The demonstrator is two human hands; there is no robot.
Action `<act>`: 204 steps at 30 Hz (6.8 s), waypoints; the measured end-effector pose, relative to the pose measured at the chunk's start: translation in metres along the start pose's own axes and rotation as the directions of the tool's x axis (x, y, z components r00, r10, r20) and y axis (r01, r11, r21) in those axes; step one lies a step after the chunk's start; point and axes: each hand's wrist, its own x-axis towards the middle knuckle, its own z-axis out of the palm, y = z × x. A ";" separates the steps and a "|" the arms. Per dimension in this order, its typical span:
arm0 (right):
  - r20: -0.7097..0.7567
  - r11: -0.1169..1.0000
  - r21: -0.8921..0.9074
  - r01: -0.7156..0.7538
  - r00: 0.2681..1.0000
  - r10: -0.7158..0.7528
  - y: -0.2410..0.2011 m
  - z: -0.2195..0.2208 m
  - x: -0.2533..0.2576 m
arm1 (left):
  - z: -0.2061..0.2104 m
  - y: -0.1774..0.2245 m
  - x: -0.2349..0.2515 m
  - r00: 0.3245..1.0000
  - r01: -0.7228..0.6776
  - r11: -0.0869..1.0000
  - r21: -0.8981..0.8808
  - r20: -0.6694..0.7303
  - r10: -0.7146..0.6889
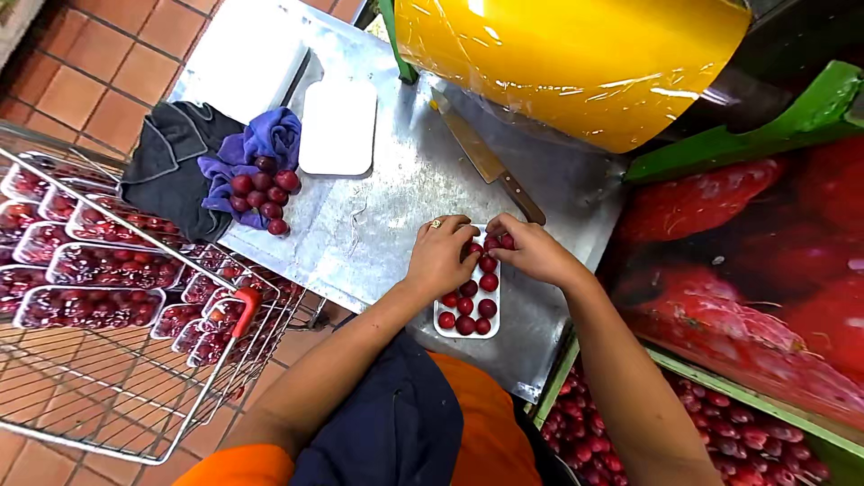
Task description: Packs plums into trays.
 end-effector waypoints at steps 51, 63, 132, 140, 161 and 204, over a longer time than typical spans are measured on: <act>-0.527 0.988 0.064 0.137 0.846 -0.083 -0.020 0.102 -0.082 | -0.002 -0.021 -0.093 0.985 -0.143 0.989 -0.022 0.095 0.144; -0.308 0.890 -0.412 0.196 0.889 -0.339 -0.038 0.096 -0.018 | -0.003 -0.027 -0.090 0.991 -0.051 0.956 -0.289 -0.133 0.013; -0.876 0.999 -0.025 -0.037 0.482 -0.004 0.039 0.062 -0.198 | 0.002 -0.033 -0.055 0.997 0.056 0.937 -0.345 -0.027 -0.070; -0.799 0.748 0.396 -0.533 0.202 0.567 0.152 0.195 -0.268 | -0.006 -0.028 -0.057 0.998 0.057 0.947 -0.315 -0.006 -0.062; -0.579 0.634 0.221 -0.741 0.424 0.697 0.144 0.158 -0.219 | -0.023 -0.018 -0.084 0.978 -0.030 0.932 -0.362 -0.203 -0.048; -0.749 0.921 0.387 0.048 0.599 0.284 0.014 0.117 -0.157 | -0.021 0.037 -0.017 0.985 -0.139 0.990 0.020 0.107 0.136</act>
